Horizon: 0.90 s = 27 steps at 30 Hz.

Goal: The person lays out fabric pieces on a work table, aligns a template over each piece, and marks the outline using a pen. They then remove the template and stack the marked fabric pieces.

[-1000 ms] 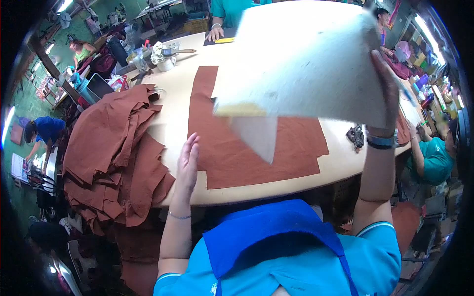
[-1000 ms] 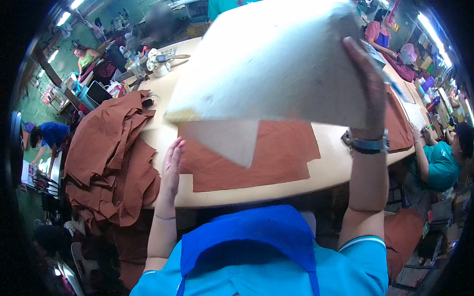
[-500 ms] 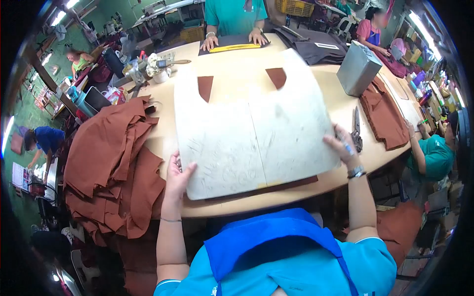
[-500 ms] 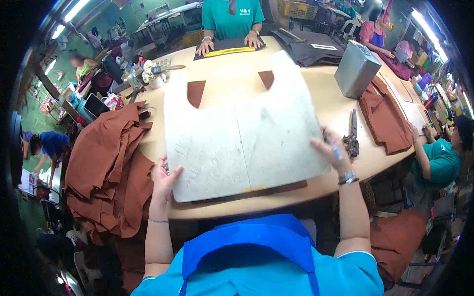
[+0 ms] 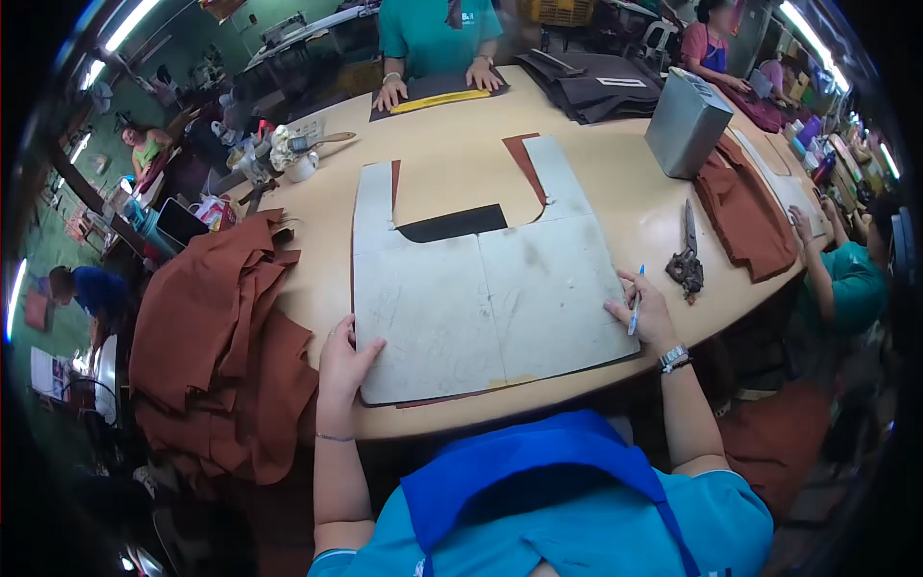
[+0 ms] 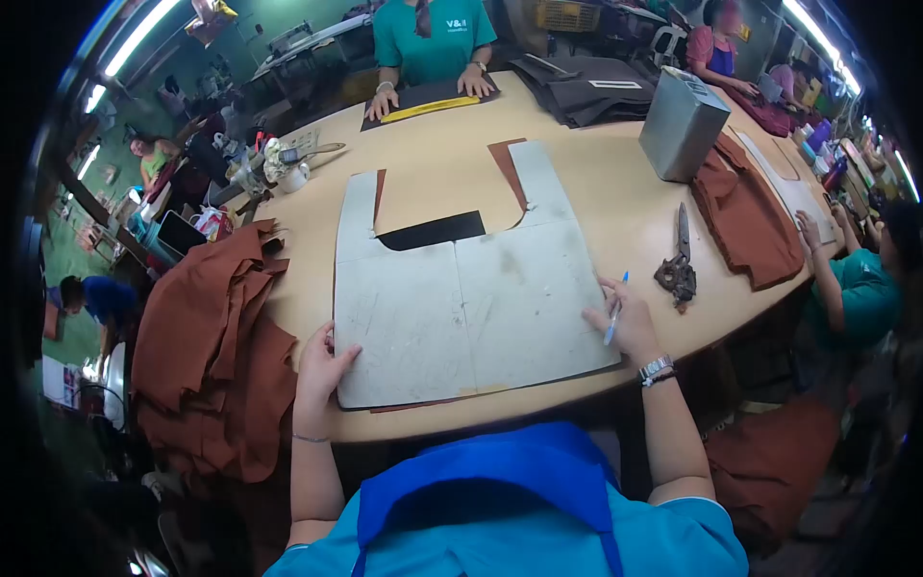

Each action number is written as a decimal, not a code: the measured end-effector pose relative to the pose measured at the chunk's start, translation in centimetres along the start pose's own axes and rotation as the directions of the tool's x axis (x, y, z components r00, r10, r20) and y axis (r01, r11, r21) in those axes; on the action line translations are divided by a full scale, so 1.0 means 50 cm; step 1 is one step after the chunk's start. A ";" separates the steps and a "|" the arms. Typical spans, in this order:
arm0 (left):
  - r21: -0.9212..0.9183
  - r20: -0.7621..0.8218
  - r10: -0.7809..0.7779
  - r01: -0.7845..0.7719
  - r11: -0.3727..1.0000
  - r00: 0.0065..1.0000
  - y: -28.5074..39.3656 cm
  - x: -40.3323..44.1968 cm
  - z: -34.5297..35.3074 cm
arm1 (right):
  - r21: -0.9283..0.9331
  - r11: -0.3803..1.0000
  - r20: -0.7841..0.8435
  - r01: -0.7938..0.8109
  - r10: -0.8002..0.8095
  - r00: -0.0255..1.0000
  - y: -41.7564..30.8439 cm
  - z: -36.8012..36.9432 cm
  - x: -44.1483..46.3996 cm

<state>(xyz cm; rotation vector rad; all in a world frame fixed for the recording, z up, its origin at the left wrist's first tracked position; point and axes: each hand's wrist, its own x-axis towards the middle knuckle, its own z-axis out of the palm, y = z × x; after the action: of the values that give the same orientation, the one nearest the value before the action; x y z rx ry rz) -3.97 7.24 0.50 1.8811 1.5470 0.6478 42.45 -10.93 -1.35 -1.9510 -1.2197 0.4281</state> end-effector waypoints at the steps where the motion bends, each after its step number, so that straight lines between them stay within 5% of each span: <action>1: -0.004 0.005 -0.018 0.018 1.000 1.000 0.004 -0.003 0.001 | -0.004 1.000 -0.002 0.001 -0.001 1.000 0.000 0.001 0.001; 4: -0.082 -0.053 0.041 -0.045 0.996 0.998 -0.044 -0.001 0.023 | 0.007 1.000 -0.011 -0.020 0.020 1.000 -0.008 0.004 -0.005; 12: 0.123 -0.050 -0.008 0.014 0.992 0.999 -0.007 -0.011 0.008 | -0.096 0.994 0.020 -0.058 0.060 0.998 -0.018 0.001 0.014; 18: 0.305 0.020 -0.057 0.048 0.951 0.998 0.019 -0.008 -0.005 | -0.344 0.924 0.024 0.166 -0.168 0.985 -0.027 0.002 0.019; 21: 0.440 0.041 -0.057 0.033 0.898 0.998 0.053 -0.009 -0.020 | -0.273 0.959 0.030 0.071 -0.065 0.997 -0.039 -0.006 0.014; 23: 0.441 0.048 -0.033 0.008 0.897 0.998 0.027 -0.001 -0.024 | 0.052 0.996 -0.012 -0.070 0.070 0.997 -0.003 0.000 0.012; 26: 0.189 0.094 -0.048 0.029 0.982 0.994 -0.059 0.026 -0.019 | 0.523 0.827 -0.016 -0.206 0.252 0.968 0.040 -0.006 0.006; 27: 0.093 0.123 -0.038 0.027 0.995 0.992 -0.059 0.026 -0.017 | 0.516 0.835 -0.034 -0.192 0.243 0.969 0.045 -0.007 0.002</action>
<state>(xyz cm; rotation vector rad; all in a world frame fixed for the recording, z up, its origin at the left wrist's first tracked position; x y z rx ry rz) -6.29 9.05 -1.05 1.9208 1.5468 0.4433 44.10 -11.53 -2.81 -1.6225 -0.7203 0.6883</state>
